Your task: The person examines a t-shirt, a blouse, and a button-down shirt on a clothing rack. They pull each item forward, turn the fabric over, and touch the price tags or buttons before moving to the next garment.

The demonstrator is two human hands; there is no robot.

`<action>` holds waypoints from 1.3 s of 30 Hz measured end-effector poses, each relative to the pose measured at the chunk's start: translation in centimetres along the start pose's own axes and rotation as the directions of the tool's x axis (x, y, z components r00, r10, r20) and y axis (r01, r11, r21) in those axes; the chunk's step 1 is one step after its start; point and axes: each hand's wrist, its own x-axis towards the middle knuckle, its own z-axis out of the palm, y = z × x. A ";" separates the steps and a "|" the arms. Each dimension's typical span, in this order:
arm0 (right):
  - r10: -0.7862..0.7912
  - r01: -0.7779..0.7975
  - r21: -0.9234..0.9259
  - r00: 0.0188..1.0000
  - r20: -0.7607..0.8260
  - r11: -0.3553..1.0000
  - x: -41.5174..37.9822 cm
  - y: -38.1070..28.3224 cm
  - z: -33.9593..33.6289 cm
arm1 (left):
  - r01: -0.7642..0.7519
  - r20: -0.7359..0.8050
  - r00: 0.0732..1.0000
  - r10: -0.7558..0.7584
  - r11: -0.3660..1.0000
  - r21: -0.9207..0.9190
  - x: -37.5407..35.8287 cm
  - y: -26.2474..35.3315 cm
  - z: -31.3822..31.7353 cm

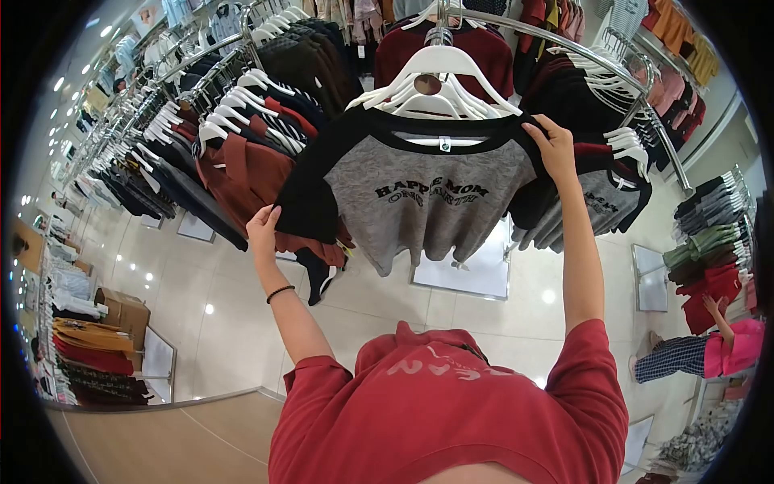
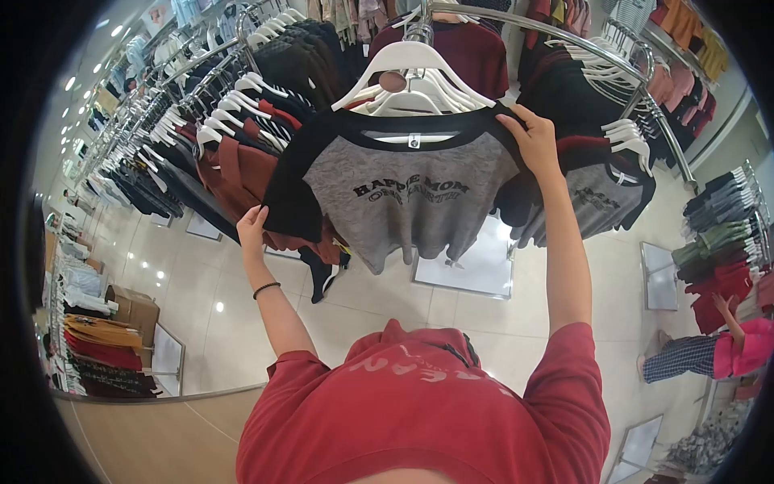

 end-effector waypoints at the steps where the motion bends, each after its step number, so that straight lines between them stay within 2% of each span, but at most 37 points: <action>1: -0.016 0.016 0.009 1.000 -0.004 1.000 0.0 0.1 0.1 | 0.003 0.023 1.000 -0.003 1.000 0.030 0.2 -0.1 0.0; 3: -0.045 0.046 0.024 0.999 -0.015 0.999 0.0 0.4 0.3 | 0.005 0.074 0.997 -0.011 0.996 0.089 0.6 -0.2 0.2; 6: -0.066 0.066 0.034 0.998 -0.017 0.997 0.0 0.7 0.4 | -0.277 0.088 0.961 0.264 0.933 0.231 2.3 -0.2 1.5; 8: -0.090 0.091 0.051 0.996 -0.027 0.994 0.1 0.8 0.5 | -0.346 0.042 0.935 0.353 0.872 0.346 1.4 6.5 6.1; 10: -0.098 0.100 0.055 0.995 -0.027 0.994 0.1 0.8 0.4 | -0.511 0.098 0.858 0.505 0.816 0.271 1.6 11.3 10.1; 12: -0.104 0.105 0.045 0.994 -0.029 0.993 0.0 0.7 0.4 | -0.694 0.191 0.717 0.670 0.663 0.281 0.9 16.1 14.3; 15: -0.096 0.097 0.064 0.995 -0.022 0.993 -0.1 0.6 0.2 | -0.819 0.341 0.562 0.754 0.447 0.360 1.7 19.0 18.7; 17: -0.087 0.087 0.037 0.996 -0.016 0.996 -0.2 0.8 0.0 | -0.738 0.425 0.675 0.604 0.571 0.360 2.6 18.6 20.5; 19: -0.120 0.123 0.072 0.992 -0.037 0.990 -0.2 0.7 -0.2 | -0.661 0.467 0.750 0.469 0.514 0.546 3.0 19.1 21.7; 22: -0.100 0.107 0.072 0.990 -0.100 0.992 -0.3 0.1 -1.5 | -0.740 0.329 0.668 0.668 0.548 0.390 2.3 19.7 23.2; 29: -0.078 0.081 0.010 0.975 -0.207 0.997 -1.1 -4.3 -6.9 | -0.794 0.379 0.600 0.705 0.465 0.392 -0.8 26.4 24.9; 32: -0.033 0.035 0.004 0.969 -0.245 0.999 -1.2 -4.6 -8.5 | -0.863 0.342 0.498 0.797 0.417 0.285 -0.9 28.0 26.6; 33: -0.017 0.020 0.010 0.964 -0.264 1.000 -1.2 -5.0 -9.1 | -0.861 0.331 0.501 0.800 0.420 0.288 -0.8 28.4 27.1; 34: 0.059 -0.056 0.020 0.970 -0.235 0.998 -1.4 -5.4 -9.9 | -0.859 0.317 0.503 0.804 0.424 0.288 -0.7 28.8 27.7; 37: 0.161 -0.118 0.206 0.965 -0.209 0.971 -2.1 -6.5 -11.8 | -0.869 0.278 0.482 0.831 0.414 0.272 -0.3 29.5 29.0; 39: 0.215 -0.180 0.223 0.966 -0.145 0.958 -3.0 -6.0 -13.4 | -0.866 0.259 0.492 0.831 0.435 0.247 -0.3 29.6 29.7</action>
